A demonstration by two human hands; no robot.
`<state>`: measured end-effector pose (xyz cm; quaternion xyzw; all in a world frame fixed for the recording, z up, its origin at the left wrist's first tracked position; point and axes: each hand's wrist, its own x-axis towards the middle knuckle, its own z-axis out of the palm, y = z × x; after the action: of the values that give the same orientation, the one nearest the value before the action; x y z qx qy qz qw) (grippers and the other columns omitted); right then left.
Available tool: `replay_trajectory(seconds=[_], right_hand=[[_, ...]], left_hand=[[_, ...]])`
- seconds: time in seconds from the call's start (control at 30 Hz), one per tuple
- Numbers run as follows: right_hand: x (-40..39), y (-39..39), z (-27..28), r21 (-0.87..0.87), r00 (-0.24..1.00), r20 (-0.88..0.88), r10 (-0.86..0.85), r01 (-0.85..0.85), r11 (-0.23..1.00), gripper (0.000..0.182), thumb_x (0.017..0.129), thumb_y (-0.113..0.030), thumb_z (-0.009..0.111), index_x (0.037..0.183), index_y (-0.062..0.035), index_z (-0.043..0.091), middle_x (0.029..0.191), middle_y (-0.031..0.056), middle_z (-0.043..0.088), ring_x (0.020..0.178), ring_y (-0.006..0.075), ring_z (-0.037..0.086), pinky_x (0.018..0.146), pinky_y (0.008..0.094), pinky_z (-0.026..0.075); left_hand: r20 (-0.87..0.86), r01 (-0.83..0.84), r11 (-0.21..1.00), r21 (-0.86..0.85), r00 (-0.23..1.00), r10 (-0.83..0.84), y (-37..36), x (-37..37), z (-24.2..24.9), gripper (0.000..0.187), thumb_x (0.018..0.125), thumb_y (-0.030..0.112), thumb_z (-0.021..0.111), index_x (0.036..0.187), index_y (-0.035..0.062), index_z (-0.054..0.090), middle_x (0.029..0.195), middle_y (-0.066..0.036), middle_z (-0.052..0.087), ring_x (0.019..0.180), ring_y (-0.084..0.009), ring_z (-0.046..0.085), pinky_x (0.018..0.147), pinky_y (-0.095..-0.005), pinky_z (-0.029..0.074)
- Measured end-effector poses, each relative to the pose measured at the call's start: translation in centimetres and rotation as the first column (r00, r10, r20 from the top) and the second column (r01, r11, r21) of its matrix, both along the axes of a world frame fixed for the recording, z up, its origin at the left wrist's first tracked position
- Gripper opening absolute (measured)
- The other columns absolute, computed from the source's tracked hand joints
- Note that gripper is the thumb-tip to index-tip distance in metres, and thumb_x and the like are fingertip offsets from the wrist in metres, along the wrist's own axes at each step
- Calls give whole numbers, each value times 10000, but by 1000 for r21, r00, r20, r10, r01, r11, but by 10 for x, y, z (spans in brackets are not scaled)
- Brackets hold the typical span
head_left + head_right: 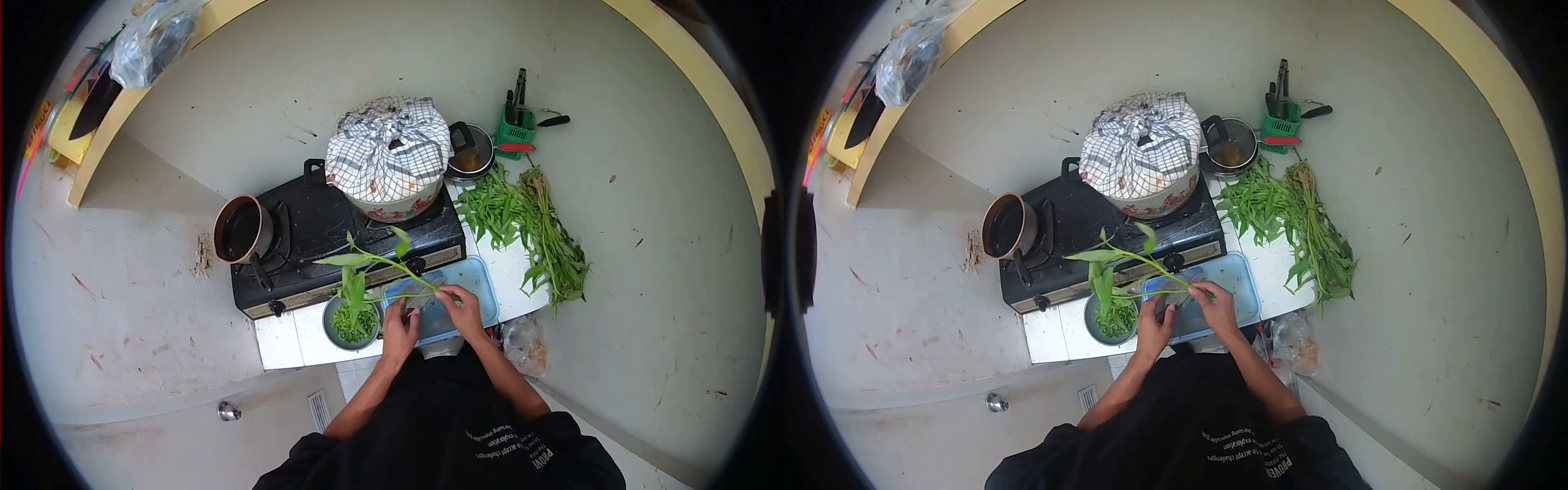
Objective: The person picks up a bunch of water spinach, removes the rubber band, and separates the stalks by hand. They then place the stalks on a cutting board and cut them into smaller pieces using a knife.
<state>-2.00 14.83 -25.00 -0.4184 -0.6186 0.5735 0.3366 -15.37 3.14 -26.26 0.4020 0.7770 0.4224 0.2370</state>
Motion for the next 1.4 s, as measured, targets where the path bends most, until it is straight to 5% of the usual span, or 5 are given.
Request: replay_trajectory(seconds=[0.13, 0.57, 0.87, 1.17, 1.4], right_hand=[[28, -18, -17, -46, 997, 68, -32, 35, 998, 219, 904, -153, 719, 1026, 28, 712, 969, 100, 733, 925, 151, 664, 863, 289, 501], [79, -32, -37, -317, 999, -29, -28, 17, 948, 253, 993, -197, 620, 1146, 4, 605, 742, 28, 623, 674, 101, 591, 624, 266, 481], [97, -30, -40, -177, 985, 103, -141, 157, 972, 199, 1016, -208, 590, 1015, -13, 630, 725, -20, 575, 631, 52, 504, 577, 229, 413], [75, -31, -38, -10, 977, 103, -189, 191, 982, 198, 977, -193, 630, 978, 5, 633, 747, 109, 657, 639, 155, 591, 608, 311, 472], [96, -25, -36, 59, 935, 156, -318, 312, 948, 188, 982, -176, 617, 949, 9, 617, 735, 91, 643, 632, 132, 577, 596, 301, 457]], left_hand=[[625, -137, 980, 141, 780, 20, 21, 4, 7, 429, 998, 258, 628, 1263, -72, 555, 1139, -131, 668, 1005, -165, 665, 800, -287, 558], [661, 185, 970, 156, 711, -241, 57, 44, -2, 275, 983, 220, 659, 1022, -52, 674, 942, -101, 736, 794, -108, 684, 717, -255, 546], [180, 536, 844, 13, 829, -529, 73, 28, 18, 168, 943, 143, 677, 1024, -1, 712, 853, -121, 728, 774, -165, 695, 703, -325, 520], [-172, 347, 933, -98, 917, -360, 82, 36, 22, 242, 928, 245, 658, 859, 13, 638, 825, -222, 673, 782, -444, 648, 662, -510, 495], [-148, 176, 984, -6, 973, -175, 96, 17, 25, 180, 932, 160, 609, 941, 12, 711, 854, -229, 690, 779, -410, 681, 713, -470, 532]])
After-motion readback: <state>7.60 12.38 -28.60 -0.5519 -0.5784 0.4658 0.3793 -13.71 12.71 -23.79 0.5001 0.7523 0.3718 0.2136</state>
